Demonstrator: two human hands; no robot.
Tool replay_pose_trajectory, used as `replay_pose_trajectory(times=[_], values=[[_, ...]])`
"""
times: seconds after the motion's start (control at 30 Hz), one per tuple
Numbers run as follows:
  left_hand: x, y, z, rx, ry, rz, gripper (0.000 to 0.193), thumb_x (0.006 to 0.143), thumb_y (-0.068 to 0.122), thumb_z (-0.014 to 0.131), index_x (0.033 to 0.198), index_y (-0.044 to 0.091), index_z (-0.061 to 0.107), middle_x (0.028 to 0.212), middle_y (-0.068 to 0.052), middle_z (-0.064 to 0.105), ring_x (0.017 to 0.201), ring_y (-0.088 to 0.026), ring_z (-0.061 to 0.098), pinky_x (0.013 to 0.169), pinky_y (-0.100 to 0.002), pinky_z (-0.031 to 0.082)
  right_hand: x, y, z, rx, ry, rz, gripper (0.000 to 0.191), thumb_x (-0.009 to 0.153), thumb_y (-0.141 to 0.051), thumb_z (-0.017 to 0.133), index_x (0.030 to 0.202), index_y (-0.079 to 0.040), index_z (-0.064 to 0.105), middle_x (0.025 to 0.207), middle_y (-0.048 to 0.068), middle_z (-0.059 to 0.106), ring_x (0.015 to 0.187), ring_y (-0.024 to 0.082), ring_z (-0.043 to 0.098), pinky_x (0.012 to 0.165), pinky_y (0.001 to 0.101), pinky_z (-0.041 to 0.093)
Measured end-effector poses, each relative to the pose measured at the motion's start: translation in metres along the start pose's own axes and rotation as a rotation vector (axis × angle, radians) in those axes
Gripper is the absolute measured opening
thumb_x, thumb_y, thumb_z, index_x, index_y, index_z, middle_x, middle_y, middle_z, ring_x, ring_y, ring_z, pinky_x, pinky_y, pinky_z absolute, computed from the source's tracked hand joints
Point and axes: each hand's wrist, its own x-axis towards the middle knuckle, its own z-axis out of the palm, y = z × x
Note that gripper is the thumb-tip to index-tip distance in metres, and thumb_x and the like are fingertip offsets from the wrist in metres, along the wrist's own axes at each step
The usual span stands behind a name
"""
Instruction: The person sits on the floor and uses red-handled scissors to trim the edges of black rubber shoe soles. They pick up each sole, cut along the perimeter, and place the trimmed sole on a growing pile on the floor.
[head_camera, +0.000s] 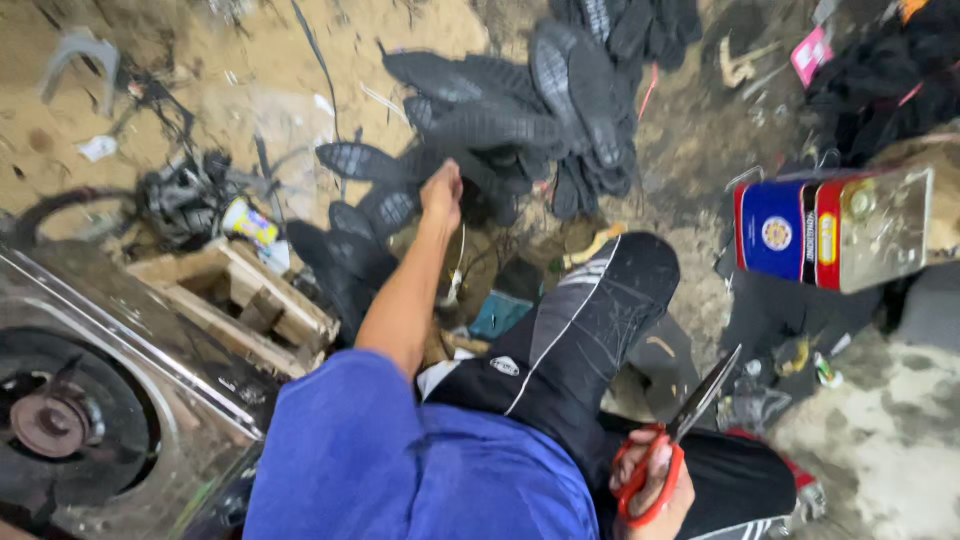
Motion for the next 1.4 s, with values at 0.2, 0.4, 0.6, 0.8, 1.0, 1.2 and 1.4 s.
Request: replay_pose_trajectory(times=[0.2, 0.4, 0.6, 0.8, 1.0, 1.2, 1.4], values=[[-0.043, 0.009, -0.020, -0.187, -0.291, 0.027, 0.023, 0.095, 0.025, 0.073, 0.110, 0.010, 0.066, 0.086, -0.004, 0.066, 0.070, -0.014, 0.060, 0.061, -0.029, 0.048, 0.013, -0.003, 0.004, -0.022, -0.069, -0.029, 0.046, 0.108, -0.036, 0.048, 0.106, 0.008, 0.059, 0.058, 0.007, 0.048, 0.046, 0.014, 0.047, 0.044, 0.0276, 0.038], [-0.116, 0.006, -0.011, -0.311, -0.628, -0.123, 0.030, 0.104, 0.040, 0.075, 0.101, 0.013, 0.063, 0.082, -0.002, 0.064, 0.072, -0.016, 0.061, 0.066, -0.032, 0.051, 0.025, -0.005, 0.013, 0.043, -0.235, -0.035, 0.038, 0.106, -0.032, 0.052, 0.106, 0.005, 0.063, 0.061, 0.004, 0.050, 0.049, 0.011, 0.048, 0.044, 0.0262, 0.038], [-0.181, -0.029, 0.007, 0.101, -0.456, -0.414, 0.035, 0.090, 0.034, 0.061, 0.098, 0.001, 0.068, 0.085, -0.012, 0.071, 0.078, -0.026, 0.069, 0.072, -0.037, 0.059, 0.031, -0.026, 0.026, 0.178, -0.346, 0.049, 0.031, 0.097, -0.028, 0.062, 0.102, 0.002, 0.068, 0.057, 0.004, 0.051, 0.044, 0.012, 0.049, 0.039, 0.0290, 0.041], [-0.213, -0.068, 0.029, 0.493, -0.550, -0.104, 0.019, 0.089, 0.024, 0.075, 0.090, 0.006, 0.068, 0.084, -0.006, 0.069, 0.079, -0.020, 0.067, 0.077, -0.038, 0.055, 0.037, -0.046, 0.024, 0.233, -0.418, 0.076, 0.026, 0.084, -0.018, 0.072, 0.106, -0.004, 0.072, 0.058, 0.003, 0.057, 0.045, 0.013, 0.052, 0.043, 0.0277, 0.040], [-0.232, -0.055, 0.046, 0.526, -0.539, -0.330, 0.026, 0.084, 0.023, 0.069, 0.105, 0.007, 0.070, 0.103, -0.008, 0.073, 0.094, -0.023, 0.072, 0.088, -0.041, 0.058, 0.032, -0.047, 0.029, 0.224, -0.244, -0.128, 0.023, 0.091, -0.022, 0.073, 0.104, -0.004, 0.071, 0.068, 0.000, 0.060, 0.058, 0.008, 0.053, 0.052, 0.0265, 0.043], [-0.228, -0.043, 0.039, 0.618, -0.627, -0.222, 0.018, 0.097, 0.022, 0.071, 0.101, 0.006, 0.063, 0.095, -0.006, 0.069, 0.089, -0.021, 0.068, 0.083, -0.041, 0.057, 0.013, -0.027, 0.042, 0.344, -0.195, 0.050, 0.021, 0.093, -0.025, 0.070, 0.098, -0.004, 0.070, 0.064, -0.001, 0.052, 0.051, 0.009, 0.045, 0.045, 0.0276, 0.037], [-0.224, -0.056, 0.042, 0.615, -0.576, -0.196, 0.023, 0.088, 0.020, 0.064, 0.106, 0.008, 0.071, 0.095, -0.003, 0.076, 0.089, -0.018, 0.072, 0.082, -0.037, 0.058, 0.020, -0.012, 0.008, 0.434, -0.224, 0.225, 0.026, 0.092, -0.029, 0.069, 0.102, -0.005, 0.070, 0.064, -0.003, 0.048, 0.051, 0.008, 0.044, 0.044, 0.0247, 0.033]])
